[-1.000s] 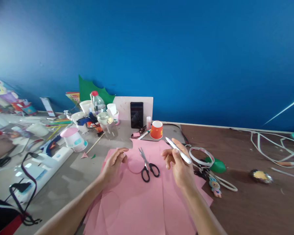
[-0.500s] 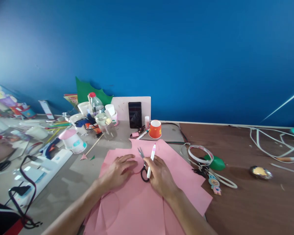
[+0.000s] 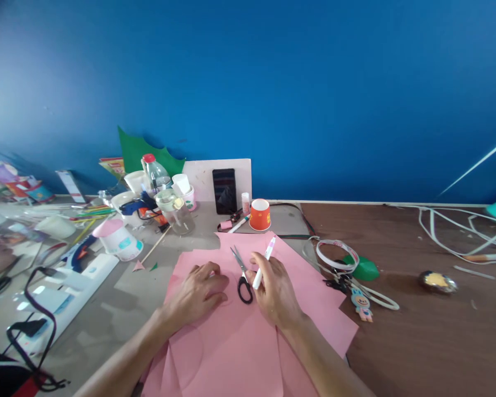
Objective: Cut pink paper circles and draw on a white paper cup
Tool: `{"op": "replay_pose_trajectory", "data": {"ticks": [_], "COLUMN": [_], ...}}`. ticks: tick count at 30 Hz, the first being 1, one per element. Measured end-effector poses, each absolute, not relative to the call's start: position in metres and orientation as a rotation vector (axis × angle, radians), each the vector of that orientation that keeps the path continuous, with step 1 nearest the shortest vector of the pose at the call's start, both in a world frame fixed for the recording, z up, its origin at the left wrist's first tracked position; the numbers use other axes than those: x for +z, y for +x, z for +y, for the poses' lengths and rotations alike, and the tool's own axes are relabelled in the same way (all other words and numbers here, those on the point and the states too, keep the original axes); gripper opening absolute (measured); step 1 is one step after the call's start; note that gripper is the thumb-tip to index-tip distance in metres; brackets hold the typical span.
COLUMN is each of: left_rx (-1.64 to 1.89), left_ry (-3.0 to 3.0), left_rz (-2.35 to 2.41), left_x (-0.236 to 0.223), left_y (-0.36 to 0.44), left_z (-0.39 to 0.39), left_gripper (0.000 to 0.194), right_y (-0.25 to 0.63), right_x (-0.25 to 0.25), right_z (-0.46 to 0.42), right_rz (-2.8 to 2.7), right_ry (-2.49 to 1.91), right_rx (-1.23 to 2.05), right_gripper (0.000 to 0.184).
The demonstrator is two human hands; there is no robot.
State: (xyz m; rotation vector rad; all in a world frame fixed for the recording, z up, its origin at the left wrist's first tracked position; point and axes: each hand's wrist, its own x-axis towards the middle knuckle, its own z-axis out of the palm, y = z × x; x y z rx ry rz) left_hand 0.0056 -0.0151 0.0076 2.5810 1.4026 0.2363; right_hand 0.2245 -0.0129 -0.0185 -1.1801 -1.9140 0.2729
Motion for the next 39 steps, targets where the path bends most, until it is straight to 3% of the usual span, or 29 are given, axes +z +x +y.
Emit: {"op": "replay_pose_trajectory", "data": {"ticks": [5,10,17,25,30,33,39], "left_rx": [0.309,0.216,0.258,0.262,0.257,0.264,0.268], "left_ry": [2.572,2.563,2.519,2.425,2.288,2.250,2.247], "left_rz": [1.311,1.218,1.331,1.640,1.840,1.890,1.948], "left_x": [0.006,0.009,0.010,0.001,-0.001,-0.002,-0.002], "left_y": [0.002,-0.001,-0.009,-0.029,-0.030,-0.032,-0.037], "left_z": [-0.014,-0.012,-0.009,0.004,0.008,0.010,0.013], "left_gripper": [0.036,0.027,0.032,0.033,0.050,0.058,0.048], "right_y": [0.223,0.220,0.216,0.213,0.214,0.216,0.210], "right_x": [-0.013,-0.012,-0.011,-0.009,-0.015,-0.017,-0.010], "right_z": [-0.027,-0.032,-0.032,-0.027,-0.026,-0.026,-0.036], "right_rz": [-1.699,-1.511,-1.459,-1.516,-1.571,-1.620,-1.987], "right_ry": [-0.984,-0.990,-1.054,-1.033,-1.031,-1.020,-0.745], "right_rx": [0.506,0.690,0.846,0.765,0.757,0.710,0.581], "right_gripper": [0.044,0.052,0.041,0.027,0.025,0.025,0.041]}}
